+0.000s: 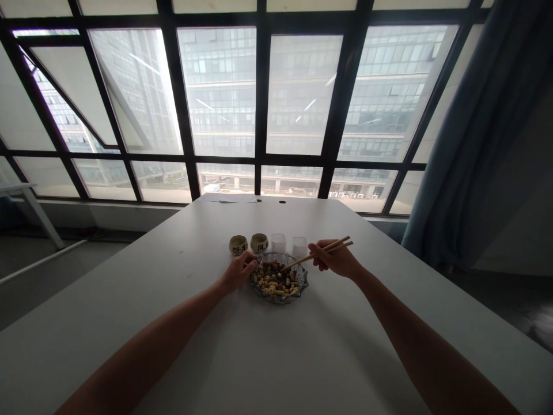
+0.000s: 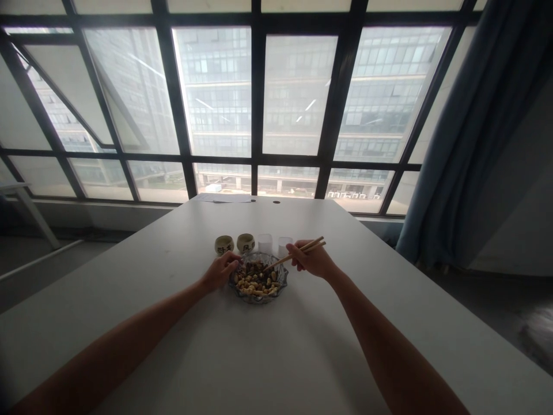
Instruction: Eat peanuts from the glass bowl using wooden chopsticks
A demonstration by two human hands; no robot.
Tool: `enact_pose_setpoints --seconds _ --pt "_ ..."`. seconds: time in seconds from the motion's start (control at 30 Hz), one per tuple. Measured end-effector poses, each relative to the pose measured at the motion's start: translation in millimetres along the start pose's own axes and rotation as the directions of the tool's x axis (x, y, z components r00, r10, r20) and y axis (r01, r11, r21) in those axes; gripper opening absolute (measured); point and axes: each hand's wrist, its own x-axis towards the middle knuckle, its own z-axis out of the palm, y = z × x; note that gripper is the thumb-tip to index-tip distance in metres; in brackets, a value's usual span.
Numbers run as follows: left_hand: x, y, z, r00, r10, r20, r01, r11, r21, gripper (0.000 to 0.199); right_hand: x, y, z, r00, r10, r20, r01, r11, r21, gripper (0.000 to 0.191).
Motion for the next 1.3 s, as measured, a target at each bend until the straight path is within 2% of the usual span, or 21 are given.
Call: enact_pose_setpoints --seconds 0.27,0.5,0.67,0.93,1.1,1.3 --pt "-0.2 -1.7 0.5 0.998 0.041 -0.050 -0.041 0.999 0.006 0.030 0.2 -1.7 2.7 0.995 0.012 0.103 -0.009 0.999 -0.037 0.053" --pt "-2.0 -0.9 0.0 0.998 0.034 -0.047 -0.034 0.999 -0.006 0.029 0.4 -2.3 3.7 0.995 0.019 0.100 -0.017 1.000 -0.022 0.057" --pt "-2.3 -1.5 -0.8 0.999 0.038 -0.033 -0.038 0.999 0.007 0.029 0.6 -3.5 2.2 0.999 0.014 0.051 -0.014 1.000 0.016 0.060" --pt "-4.0 2.0 -2.5 0.998 0.049 -0.032 -0.048 0.998 0.036 0.030 2.7 -7.0 2.5 0.994 -0.045 -0.102 0.056 0.993 0.105 0.057" --pt "-3.8 0.9 -2.4 0.997 0.064 -0.044 -0.062 0.997 0.054 0.029 7.5 -0.1 -0.3 0.989 0.009 -0.145 0.033 0.960 0.279 0.056" --pt "-3.5 -3.5 -0.8 0.995 0.084 -0.051 -0.081 0.995 0.057 0.027 14.0 18.8 -12.6 0.958 0.202 -0.202 -0.064 0.842 0.536 0.049"
